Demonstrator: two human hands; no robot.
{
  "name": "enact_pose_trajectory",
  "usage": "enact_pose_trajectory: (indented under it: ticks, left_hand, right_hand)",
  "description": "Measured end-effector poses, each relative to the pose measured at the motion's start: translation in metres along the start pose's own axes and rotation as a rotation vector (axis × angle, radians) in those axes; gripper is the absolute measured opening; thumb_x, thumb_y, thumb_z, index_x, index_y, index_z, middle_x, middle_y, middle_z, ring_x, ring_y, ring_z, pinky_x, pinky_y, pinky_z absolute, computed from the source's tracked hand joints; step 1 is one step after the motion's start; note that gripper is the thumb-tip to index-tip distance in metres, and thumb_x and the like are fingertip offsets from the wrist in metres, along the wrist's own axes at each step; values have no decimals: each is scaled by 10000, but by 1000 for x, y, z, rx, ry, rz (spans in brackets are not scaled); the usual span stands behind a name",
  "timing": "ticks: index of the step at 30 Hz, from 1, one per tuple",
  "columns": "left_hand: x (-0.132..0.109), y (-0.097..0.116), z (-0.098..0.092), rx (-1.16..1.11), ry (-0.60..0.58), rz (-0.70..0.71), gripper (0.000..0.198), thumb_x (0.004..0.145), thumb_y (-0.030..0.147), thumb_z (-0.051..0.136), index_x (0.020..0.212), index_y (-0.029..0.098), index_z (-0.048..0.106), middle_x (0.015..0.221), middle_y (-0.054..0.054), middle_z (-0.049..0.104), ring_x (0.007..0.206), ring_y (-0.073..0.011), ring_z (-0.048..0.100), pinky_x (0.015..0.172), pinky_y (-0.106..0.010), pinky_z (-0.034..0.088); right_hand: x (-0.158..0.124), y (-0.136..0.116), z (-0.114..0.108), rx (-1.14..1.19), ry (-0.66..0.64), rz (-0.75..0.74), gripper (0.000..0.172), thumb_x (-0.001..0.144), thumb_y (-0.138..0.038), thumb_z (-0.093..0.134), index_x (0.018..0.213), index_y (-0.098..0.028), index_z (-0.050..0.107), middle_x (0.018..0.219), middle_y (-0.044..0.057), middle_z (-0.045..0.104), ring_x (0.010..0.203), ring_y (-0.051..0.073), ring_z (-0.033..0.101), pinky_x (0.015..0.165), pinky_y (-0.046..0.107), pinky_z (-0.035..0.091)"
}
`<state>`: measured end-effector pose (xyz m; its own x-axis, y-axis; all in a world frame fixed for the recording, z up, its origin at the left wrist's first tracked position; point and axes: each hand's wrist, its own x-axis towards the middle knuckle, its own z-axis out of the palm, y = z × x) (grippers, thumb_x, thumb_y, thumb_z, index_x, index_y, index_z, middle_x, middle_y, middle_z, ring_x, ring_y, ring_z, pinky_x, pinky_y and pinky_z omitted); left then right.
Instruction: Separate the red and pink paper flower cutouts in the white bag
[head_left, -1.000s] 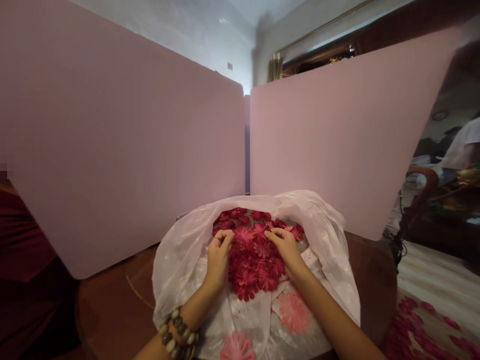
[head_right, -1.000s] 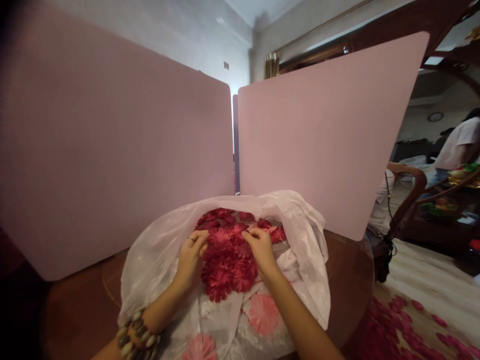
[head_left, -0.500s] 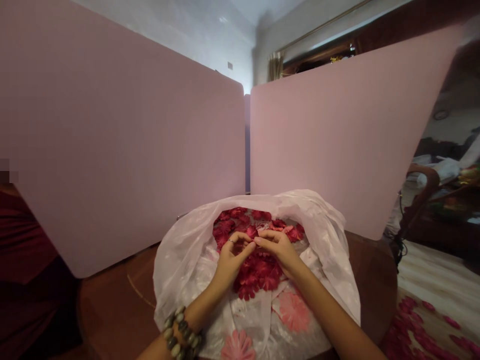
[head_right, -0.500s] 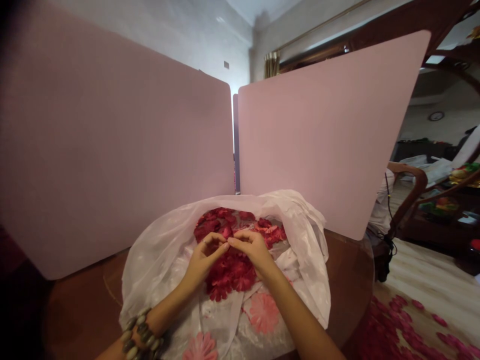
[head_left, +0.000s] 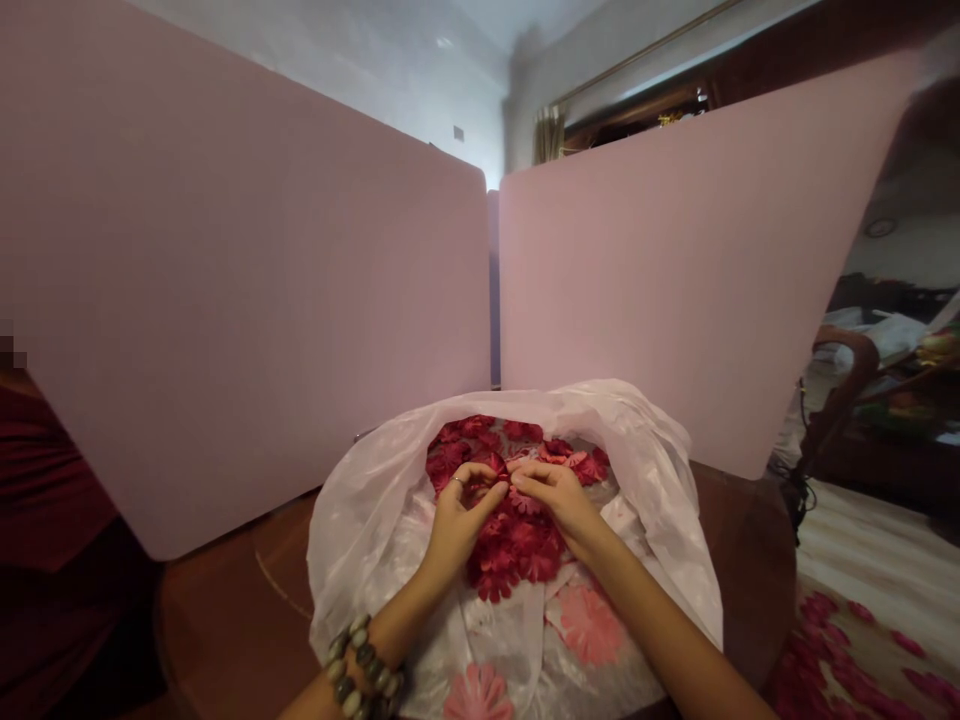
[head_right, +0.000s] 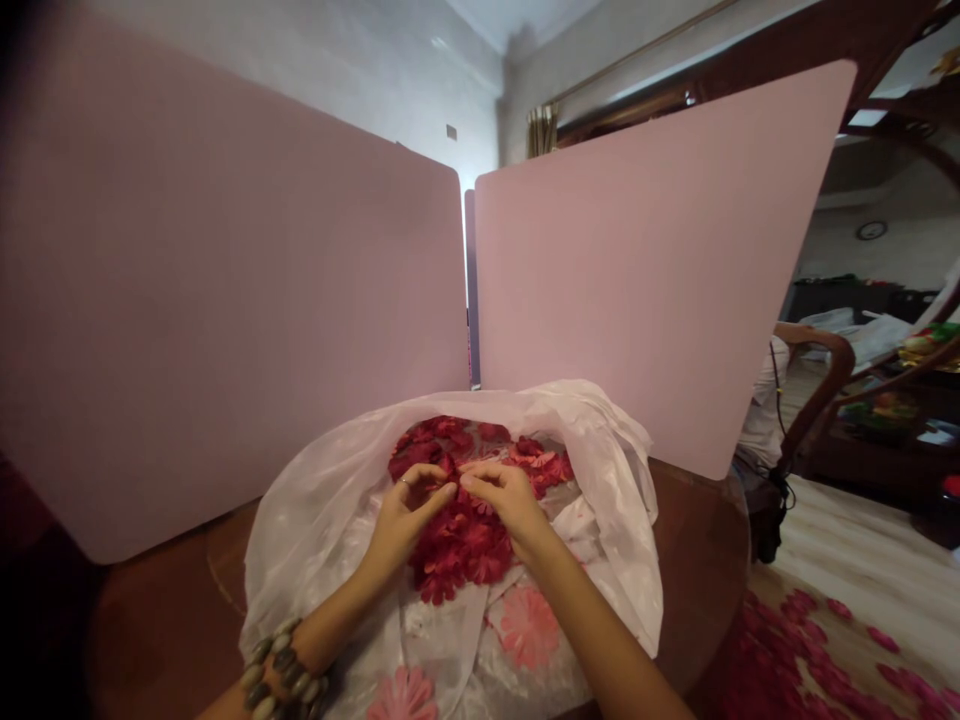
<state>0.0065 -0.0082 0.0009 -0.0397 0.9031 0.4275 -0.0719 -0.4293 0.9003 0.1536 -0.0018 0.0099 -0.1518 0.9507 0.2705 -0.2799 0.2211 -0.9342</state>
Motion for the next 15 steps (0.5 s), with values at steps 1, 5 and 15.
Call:
enact_pose_trajectory:
  ticks: [1, 5, 15]
  left_hand:
    - [0, 0, 0, -14, -7, -12, 209, 650, 310, 724, 773, 184, 609, 788, -9, 623, 776, -176, 607, 737, -283, 476]
    - [-1, 2, 1, -37, -51, -39, 215, 655, 328, 725, 799, 180, 665, 829, -38, 683, 821, -202, 630, 775, -303, 482]
    - [-2, 11, 1, -79, -31, -114, 199, 607, 327, 754, 749, 187, 742, 800, -54, 736, 836, -231, 642, 838, -337, 464]
  right_hand:
    - [0, 0, 0, -12, 11, -27, 197, 574, -370, 795, 611, -193, 720, 905, 52, 658, 902, 202, 565, 866, 326, 392]
    - [0, 0, -1, -36, 48, -65, 167, 561, -356, 798, 612, -212, 732, 972, 56, 608, 956, 216, 540, 875, 337, 389]
    - [-3, -4, 2, 23, 102, -11, 151, 519, -321, 812, 581, -209, 734, 928, 44, 580, 949, 201, 528, 870, 323, 394]
